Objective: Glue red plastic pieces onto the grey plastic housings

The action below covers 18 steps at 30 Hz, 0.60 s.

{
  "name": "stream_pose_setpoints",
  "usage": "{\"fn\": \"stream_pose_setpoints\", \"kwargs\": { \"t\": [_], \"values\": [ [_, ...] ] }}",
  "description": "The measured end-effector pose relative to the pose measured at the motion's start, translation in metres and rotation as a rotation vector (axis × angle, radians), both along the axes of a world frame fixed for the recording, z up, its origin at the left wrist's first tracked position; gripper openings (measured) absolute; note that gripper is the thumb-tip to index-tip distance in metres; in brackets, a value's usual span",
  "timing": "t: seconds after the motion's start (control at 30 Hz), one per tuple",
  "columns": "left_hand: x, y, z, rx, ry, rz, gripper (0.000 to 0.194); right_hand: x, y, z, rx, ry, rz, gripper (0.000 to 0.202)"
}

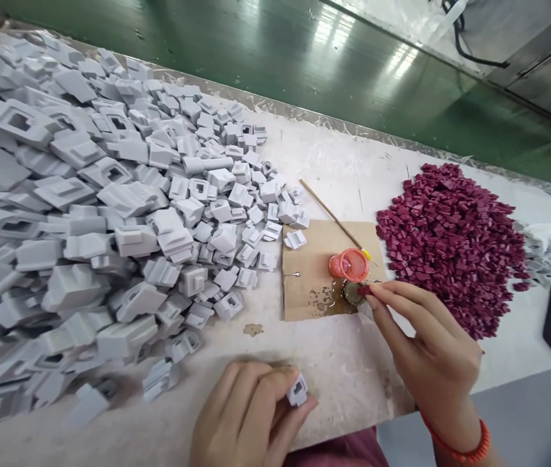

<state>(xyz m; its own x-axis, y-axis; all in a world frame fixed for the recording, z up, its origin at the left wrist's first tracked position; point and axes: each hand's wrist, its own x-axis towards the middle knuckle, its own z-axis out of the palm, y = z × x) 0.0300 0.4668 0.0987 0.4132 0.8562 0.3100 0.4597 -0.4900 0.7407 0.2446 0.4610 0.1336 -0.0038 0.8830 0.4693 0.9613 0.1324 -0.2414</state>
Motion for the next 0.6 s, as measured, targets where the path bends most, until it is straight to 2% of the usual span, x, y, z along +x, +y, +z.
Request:
{"fn": "stream_pose_setpoints", "kwargs": {
  "t": [0.13,0.27,0.4,0.47,0.53,0.6],
  "values": [
    [-0.002,0.0,-0.001,0.0,0.012,-0.012,0.009,-0.003,-0.001,0.003,-0.026,-0.01,0.03,0.03],
    [-0.004,-0.003,-0.004,-0.037,0.019,-0.039,0.009,-0.005,-0.009,0.006,-0.003,0.002,-0.024,0.04],
    [-0.005,-0.005,-0.004,-0.068,0.013,-0.049,0.014,-0.016,-0.024,0.006,0.018,0.161,-0.061,0.037],
    [-0.004,-0.006,-0.003,-0.072,0.006,-0.041,0.014,-0.028,-0.032,0.005,-0.026,0.294,-0.013,0.032],
    [-0.003,-0.007,-0.001,-0.071,-0.005,-0.023,0.011,-0.041,-0.038,0.003,-0.078,0.418,0.091,0.029],
    [-0.003,-0.006,0.0,-0.067,-0.009,-0.016,0.007,-0.052,-0.04,0.001,-0.076,0.501,0.161,0.029]
  ]
}}
